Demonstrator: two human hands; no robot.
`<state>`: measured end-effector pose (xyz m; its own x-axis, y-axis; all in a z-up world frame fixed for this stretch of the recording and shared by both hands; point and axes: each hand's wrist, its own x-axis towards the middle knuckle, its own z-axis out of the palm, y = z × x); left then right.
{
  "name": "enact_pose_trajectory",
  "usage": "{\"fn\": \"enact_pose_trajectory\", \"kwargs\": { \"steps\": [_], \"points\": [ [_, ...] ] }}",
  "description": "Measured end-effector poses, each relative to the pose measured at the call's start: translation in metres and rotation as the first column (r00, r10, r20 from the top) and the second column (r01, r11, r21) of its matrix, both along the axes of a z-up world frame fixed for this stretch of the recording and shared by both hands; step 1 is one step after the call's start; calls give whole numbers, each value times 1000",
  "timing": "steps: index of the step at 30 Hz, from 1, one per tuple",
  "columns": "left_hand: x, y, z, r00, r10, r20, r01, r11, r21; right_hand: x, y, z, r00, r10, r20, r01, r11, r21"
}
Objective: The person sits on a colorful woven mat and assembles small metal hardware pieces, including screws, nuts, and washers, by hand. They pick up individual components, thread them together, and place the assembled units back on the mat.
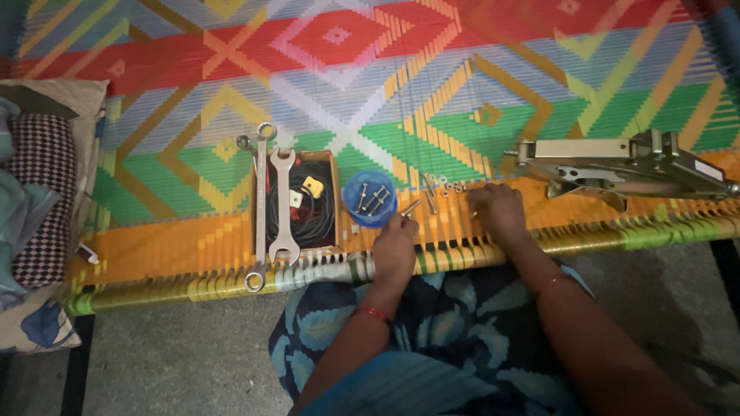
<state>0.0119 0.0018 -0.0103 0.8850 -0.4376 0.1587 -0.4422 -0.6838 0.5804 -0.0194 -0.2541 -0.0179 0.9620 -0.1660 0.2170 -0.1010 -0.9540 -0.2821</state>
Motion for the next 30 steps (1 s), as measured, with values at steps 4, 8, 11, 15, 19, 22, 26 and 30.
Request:
{"fn": "enact_pose_trajectory", "kwargs": {
  "steps": [4, 8, 11, 15, 19, 22, 26, 30],
  "points": [
    [3, -1, -1, 998, 15, -69, -11, 999, 49, 4, -4, -3, 996, -69, -48, 67, 997, -38],
    [3, -2, -1, 998, 19, -65, -15, 998, 65, -3, -17, -19, 999, -49, 5, 49, 999, 22],
    [3, -2, -1, 996, 24, -82, -18, 997, 78, -3, -32, -43, 995, -69, 69, 60, 990, 127],
    [4, -4, -2, 999, 14, -29, -11, 997, 78, -3, -65, -71, 966, -214, 145, 116, 861, 495],
    [5, -4, -5, 1000, -17, -13, 18, 998, 63, -3, -89, -81, 893, -432, -124, 329, 439, 836],
    [5, -5, -6, 999, -6, -33, 6, 1000, 24, -7, -98, -80, 839, -490, -236, 343, 141, 929],
    [6, -6, -6, 995, 11, -103, -13, 1000, -19, -5, -107, -84, 872, -445, -205, 249, 44, 967],
    [5, -3, -2, 996, -17, -93, 19, 1000, 16, -8, -108, -92, 894, -398, -206, 144, -181, 973]
  ]
}}
